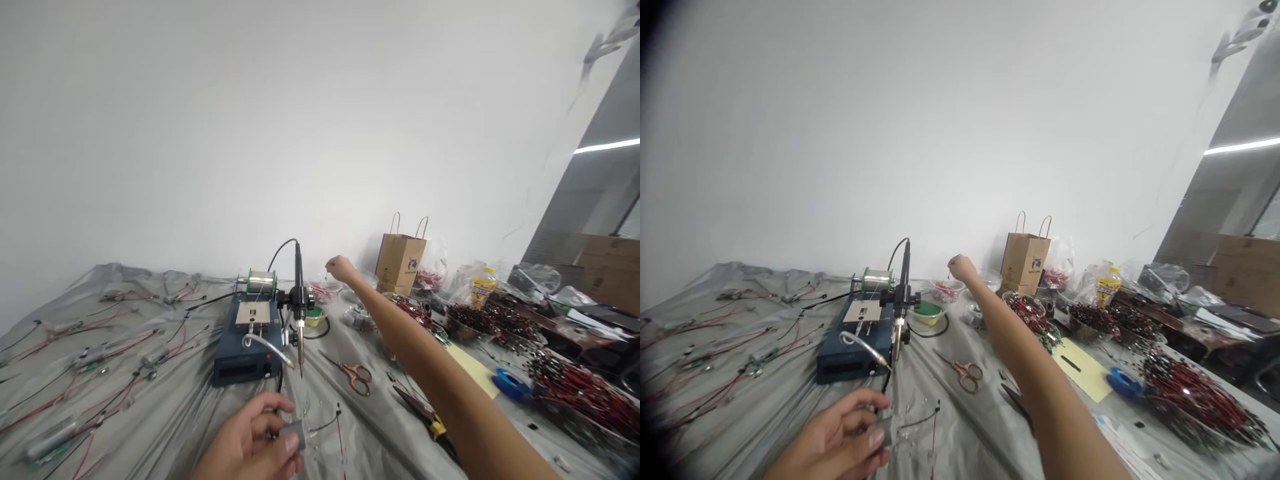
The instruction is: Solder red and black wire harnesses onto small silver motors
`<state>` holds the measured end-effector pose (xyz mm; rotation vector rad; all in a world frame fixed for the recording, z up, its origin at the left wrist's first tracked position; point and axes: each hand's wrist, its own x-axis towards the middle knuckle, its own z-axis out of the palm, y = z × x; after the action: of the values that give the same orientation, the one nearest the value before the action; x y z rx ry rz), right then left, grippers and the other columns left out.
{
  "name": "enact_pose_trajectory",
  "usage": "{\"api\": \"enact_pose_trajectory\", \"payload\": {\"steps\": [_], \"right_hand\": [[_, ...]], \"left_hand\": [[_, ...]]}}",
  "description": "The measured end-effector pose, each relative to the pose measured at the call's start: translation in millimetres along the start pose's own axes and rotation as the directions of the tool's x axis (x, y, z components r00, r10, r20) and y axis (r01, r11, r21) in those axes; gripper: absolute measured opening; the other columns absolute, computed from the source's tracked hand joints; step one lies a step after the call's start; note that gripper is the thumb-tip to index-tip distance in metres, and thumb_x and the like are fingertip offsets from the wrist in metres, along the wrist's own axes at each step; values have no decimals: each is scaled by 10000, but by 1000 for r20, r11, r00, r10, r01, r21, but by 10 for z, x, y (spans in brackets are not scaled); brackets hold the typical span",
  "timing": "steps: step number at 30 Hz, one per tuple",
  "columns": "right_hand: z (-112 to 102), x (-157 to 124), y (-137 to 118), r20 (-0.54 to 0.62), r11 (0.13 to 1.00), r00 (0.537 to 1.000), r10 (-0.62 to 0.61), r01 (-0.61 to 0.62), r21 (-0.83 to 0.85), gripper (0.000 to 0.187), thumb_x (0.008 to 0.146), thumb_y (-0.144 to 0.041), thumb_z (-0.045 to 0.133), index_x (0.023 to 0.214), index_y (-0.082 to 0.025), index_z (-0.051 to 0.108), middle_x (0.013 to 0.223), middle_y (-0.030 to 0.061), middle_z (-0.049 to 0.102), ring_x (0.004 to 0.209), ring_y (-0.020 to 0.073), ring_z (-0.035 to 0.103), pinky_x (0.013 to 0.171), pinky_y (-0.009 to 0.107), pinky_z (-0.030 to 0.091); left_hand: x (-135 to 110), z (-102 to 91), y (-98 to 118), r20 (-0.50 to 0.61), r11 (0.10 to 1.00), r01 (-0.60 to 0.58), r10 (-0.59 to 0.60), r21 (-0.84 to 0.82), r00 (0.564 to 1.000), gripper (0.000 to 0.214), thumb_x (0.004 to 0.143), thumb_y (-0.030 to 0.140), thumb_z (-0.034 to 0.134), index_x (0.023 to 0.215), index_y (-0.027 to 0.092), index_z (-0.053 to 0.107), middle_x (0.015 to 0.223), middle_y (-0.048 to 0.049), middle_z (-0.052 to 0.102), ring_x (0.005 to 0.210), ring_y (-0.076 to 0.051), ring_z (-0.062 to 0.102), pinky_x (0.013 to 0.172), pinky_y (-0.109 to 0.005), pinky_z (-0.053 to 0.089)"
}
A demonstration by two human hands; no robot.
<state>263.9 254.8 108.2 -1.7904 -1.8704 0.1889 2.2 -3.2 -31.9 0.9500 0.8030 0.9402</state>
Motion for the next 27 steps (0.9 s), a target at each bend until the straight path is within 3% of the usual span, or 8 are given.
{"api": "enact_pose_trajectory", "payload": {"steps": [4, 8, 12, 16, 22, 27], "right_hand": [[-80, -390, -2, -92, 970, 996, 19, 4, 242, 309, 1015, -337, 659, 1273, -167, 652, 1267, 99, 681, 1051, 243, 702, 890, 445, 607], [-88, -963, -55, -147, 875, 987, 63, 16, 484, 287, 1025, -346, 644, 1244, -161, 652, 1170, 80, 702, 936, 205, 713, 800, 387, 620], [19, -1650, -192, -86, 730, 996, 39, 30, 683, 220, 1013, -352, 639, 1082, -147, 679, 860, 7, 680, 638, 121, 638, 566, 255, 543], [167, -2166, -316, -16, 623, 1000, 2, 11, 782, 208, 931, -375, 657, 974, -178, 709, 571, -63, 536, 467, 108, 495, 450, 238, 411], [301, -2441, -336, 25, 586, 1000, -2, -19, 810, 239, 862, -424, 700, 898, -188, 705, 468, -93, 458, 413, 88, 394, 435, 225, 320], [314, -2547, -347, 46, 583, 999, -1, -37, 812, 230, 830, -431, 712, 836, -203, 686, 477, -82, 464, 399, 93, 383, 394, 227, 295]], "left_hand": [[-86, 63, 77, -14, 1000, -28, 29, 3, 999, 463, 613, 525, 963, 886, 196, 785, 877, 19, 643, 729, -136, 693, 818, -340, 634], [-118, 71, 139, -28, 999, -23, 22, -37, 999, 438, 657, 525, 941, 917, 208, 786, 787, 35, 635, 724, -154, 728, 788, -309, 638], [-146, 74, 215, -68, 998, 13, -18, -69, 998, 426, 641, 473, 968, 918, 202, 793, 826, 20, 683, 795, -171, 771, 798, -249, 617], [-154, 58, 226, -53, 1000, -20, 20, -12, 998, 394, 694, 399, 955, 1006, 234, 780, 913, 18, 719, 846, -175, 777, 789, -241, 603], [-134, 47, 231, -44, 981, -134, 141, 137, 989, 360, 819, 385, 863, 1118, 221, 747, 775, -2, 782, 854, -193, 764, 822, -273, 571], [-127, 61, 289, -128, 983, -156, 168, 96, 977, 332, 829, 367, 849, 1106, 224, 736, 827, -10, 809, 884, -212, 777, 840, -297, 581]]}}
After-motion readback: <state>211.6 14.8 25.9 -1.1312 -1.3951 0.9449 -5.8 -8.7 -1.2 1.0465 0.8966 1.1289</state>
